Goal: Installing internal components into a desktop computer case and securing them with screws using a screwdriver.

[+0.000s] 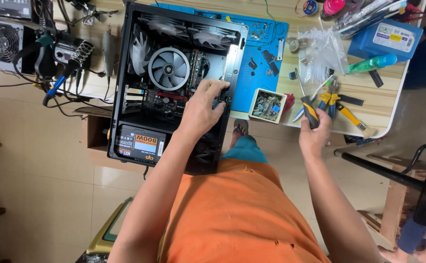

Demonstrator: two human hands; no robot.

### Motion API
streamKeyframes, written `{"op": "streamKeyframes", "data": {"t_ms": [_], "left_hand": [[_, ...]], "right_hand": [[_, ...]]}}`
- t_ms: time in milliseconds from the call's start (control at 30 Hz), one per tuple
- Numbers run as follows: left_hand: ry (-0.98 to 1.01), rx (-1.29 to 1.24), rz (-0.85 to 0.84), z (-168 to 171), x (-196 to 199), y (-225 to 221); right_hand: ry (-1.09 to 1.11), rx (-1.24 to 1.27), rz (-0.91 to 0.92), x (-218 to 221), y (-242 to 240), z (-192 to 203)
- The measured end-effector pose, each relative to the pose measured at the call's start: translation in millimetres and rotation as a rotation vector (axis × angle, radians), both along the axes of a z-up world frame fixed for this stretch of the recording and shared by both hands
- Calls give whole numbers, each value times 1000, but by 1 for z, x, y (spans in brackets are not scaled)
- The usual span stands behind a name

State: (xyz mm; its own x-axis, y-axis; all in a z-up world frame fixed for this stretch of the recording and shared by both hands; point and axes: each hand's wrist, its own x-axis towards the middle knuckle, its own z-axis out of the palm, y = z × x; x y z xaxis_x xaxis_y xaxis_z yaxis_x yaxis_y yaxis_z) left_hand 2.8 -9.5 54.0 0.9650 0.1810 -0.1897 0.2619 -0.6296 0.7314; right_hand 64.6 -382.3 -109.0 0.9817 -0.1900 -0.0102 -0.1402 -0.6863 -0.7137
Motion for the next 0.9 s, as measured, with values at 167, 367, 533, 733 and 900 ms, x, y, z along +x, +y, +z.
{"op": "streamKeyframes", "data": {"t_ms": [167, 367, 533, 733, 900], "left_hand": [[-2, 6, 10, -9, -2, 1], [15, 39, 56, -16, -6, -7], [7, 9, 101, -36, -10, -3], [35, 90, 114, -33, -10, -10], [-76, 26, 134, -31, -16, -12]], "right_hand": [[52, -98, 30, 2, 0, -19], [109, -149, 32, 7, 5, -14], [111, -181, 42, 14, 1, -28], [146, -206, 59, 19, 11, -11], [178, -259, 122, 20, 16, 3]]}}
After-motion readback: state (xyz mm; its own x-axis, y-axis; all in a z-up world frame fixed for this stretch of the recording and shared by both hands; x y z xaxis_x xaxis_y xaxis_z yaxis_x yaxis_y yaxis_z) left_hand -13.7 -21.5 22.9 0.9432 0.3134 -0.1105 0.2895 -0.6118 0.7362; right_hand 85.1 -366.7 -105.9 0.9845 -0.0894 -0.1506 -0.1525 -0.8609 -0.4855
